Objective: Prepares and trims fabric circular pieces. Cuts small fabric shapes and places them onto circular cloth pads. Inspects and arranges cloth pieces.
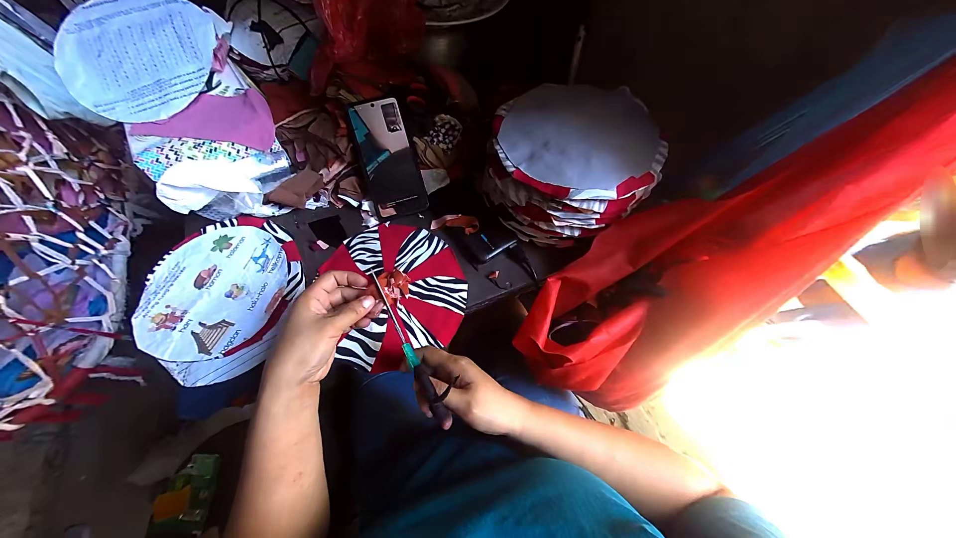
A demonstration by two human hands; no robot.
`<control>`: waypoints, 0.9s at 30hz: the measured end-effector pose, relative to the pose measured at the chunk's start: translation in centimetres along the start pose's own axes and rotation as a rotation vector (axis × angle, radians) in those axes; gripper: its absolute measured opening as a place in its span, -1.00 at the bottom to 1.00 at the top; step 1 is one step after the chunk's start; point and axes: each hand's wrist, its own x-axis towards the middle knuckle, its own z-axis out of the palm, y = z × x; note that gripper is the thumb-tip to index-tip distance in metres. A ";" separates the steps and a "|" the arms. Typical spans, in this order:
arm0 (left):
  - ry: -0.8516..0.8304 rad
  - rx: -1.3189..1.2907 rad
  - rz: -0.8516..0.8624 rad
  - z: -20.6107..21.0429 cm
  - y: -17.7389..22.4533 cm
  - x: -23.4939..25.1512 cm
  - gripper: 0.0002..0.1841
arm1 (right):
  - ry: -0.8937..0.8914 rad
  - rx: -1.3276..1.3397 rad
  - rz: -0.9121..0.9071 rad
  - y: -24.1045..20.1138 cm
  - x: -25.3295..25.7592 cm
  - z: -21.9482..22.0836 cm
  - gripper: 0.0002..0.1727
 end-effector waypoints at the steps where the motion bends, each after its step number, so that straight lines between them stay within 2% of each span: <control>1: 0.014 0.001 -0.006 -0.1 -0.1 0.1 -0.71 | 0.036 -0.019 -0.009 0.1 0.0 0.1 -0.68; 5: 0.057 0.012 -0.022 -0.3 -0.3 0.6 -0.73 | 0.099 -0.044 0.032 0.1 -0.1 0.3 -0.73; 8: 0.047 0.012 -0.017 -0.3 -0.4 0.5 -0.77 | 0.024 0.066 0.056 0.1 -0.2 0.0 -0.73; 12: -0.019 0.019 -0.008 -0.3 -0.5 0.3 -0.74 | -0.070 0.141 0.031 0.5 -0.2 -0.3 -0.59; 17: -0.040 0.024 -0.028 -0.1 -0.3 0.4 -0.70 | 0.009 0.129 0.026 0.2 0.0 -0.1 -0.70; 21: 0.017 0.057 -0.013 -0.5 -0.5 0.9 -0.72 | 0.090 0.067 0.042 0.0 0.0 0.1 -0.75; 24: 0.029 0.071 -0.005 -0.6 -0.7 1.1 -0.73 | 0.019 0.147 0.080 0.0 0.0 -0.1 -0.77; 27: 0.015 0.067 0.003 -0.4 -0.6 0.9 -0.74 | -0.047 0.154 0.067 0.2 0.0 -0.3 -0.67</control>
